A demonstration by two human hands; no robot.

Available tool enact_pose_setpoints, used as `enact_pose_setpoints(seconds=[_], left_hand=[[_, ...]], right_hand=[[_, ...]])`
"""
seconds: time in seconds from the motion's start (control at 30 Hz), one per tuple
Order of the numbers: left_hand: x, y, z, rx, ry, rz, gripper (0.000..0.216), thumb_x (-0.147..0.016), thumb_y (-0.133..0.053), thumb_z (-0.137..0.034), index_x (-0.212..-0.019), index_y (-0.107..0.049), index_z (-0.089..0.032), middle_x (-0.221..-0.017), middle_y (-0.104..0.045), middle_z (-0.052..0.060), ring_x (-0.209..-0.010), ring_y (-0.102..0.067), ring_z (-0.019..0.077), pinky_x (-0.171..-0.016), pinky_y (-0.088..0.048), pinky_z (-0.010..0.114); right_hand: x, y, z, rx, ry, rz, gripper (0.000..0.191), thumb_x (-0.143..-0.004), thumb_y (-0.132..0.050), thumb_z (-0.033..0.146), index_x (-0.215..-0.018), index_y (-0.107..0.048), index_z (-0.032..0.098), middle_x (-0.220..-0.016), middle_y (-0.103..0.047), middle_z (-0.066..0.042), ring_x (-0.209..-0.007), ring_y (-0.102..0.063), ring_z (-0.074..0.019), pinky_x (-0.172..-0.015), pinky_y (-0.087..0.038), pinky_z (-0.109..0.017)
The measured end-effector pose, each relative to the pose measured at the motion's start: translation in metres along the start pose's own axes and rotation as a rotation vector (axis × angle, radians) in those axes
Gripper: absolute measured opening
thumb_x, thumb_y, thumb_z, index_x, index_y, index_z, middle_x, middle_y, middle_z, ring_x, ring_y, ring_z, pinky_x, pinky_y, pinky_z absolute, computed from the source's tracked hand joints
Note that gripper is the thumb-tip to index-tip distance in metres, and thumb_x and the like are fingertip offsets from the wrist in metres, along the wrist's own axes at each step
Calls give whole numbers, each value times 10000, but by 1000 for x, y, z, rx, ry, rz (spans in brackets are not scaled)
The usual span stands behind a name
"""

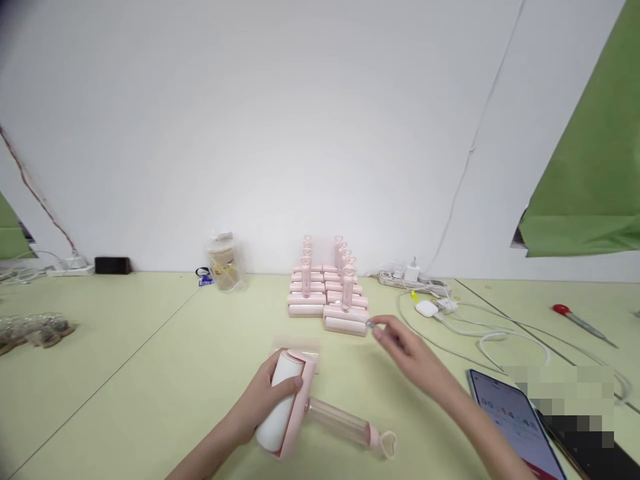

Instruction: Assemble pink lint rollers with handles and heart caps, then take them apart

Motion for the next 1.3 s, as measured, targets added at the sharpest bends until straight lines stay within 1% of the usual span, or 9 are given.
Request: enact_pose_setpoints(seconds=[0.13,0.23,0.33,0.47,0.63,0.8,0.97,1.17,1.3], left_hand=[[3,-2,1,-32,14,-25,242,-700,-570,-249,-927,-528,-178,-812,-581,10,-746,-558,180,-668,-449,273],[3,-5,2,-55,2,-20,224,-697,-580,-260,-898,-537,-171,-814,-587,20,-755,-561,187,-680,-446,277],[2,-3,1,-114,-8,-35,206,-693,-565,-229,-892,-555,-175,-809,-585,13,-760,-549,182,-685,-436,271],[0,1,2,-142,-8,-59,234,-693,-541,-210,-925,-550,-182,-819,-580,9,-758,-538,178,-689,-432,269],[0,-2,5,-160,-7,-82,218,-682,-498,-158,-897,-523,-186,-803,-565,4,-749,-543,174,-689,-432,266],[2,-7,8,-129,-40,-107,176,-681,-488,-145,-848,-487,-203,-735,-546,-11,-737,-551,177,-699,-433,274],[5,-7,12,-94,-21,-142,122,-705,-525,-201,-823,-492,-207,-727,-536,-21,-693,-535,159,-681,-429,260],[5,-8,23,102,29,-193,218,-711,-584,-257,-846,-415,-235,-673,-498,-59,-595,-511,127,-610,-425,240],[7,-2,20,84,0,-252,228,-715,-595,-288,-860,-430,-228,-744,-541,-30,-641,-527,139,-634,-428,248]], right_hand=[[32,-34,77,-149,193,104,250,-892,-388,357,-987,-575,221,-652,-619,3,-515,-532,-130,-467,-398,-218],[50,-31,105,-74,369,15,185,-864,-446,259,-940,-607,207,-610,-616,4,-470,-510,-109,-454,-383,-209],[57,-16,104,-10,432,-104,171,-850,-463,222,-923,-615,195,-556,-612,10,-423,-481,-100,-430,-374,-204],[56,-12,89,34,372,-104,174,-848,-473,241,-929,-625,211,-657,-696,-3,-410,-506,-92,-432,-395,-201],[57,-27,91,81,336,-36,236,-886,-401,296,-965,-613,231,-634,-700,3,-454,-598,-125,-456,-416,-215],[63,-48,99,180,367,16,271,-927,-293,262,-1035,-540,237,-618,-690,24,-494,-645,-167,-423,-405,-241],[75,-51,102,146,415,-113,298,-951,-233,239,-1041,-512,187,-728,-722,-17,-571,-680,-157,-449,-460,-234],[89,-53,107,187,468,-297,324,-960,-212,230,-1040,-506,122,-620,-698,-23,-456,-645,-146,-378,-434,-237],[86,-54,104,169,407,-300,307,-947,-240,237,-1040,-519,150,-643,-705,-19,-461,-646,-155,-394,-445,-241]])
Point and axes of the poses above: each hand's wrist, its own x-axis away from the middle knuckle, its own y-axis out of the back of the hand, z = x × y, the point moved 10 cm from there along -x, towards the middle knuckle
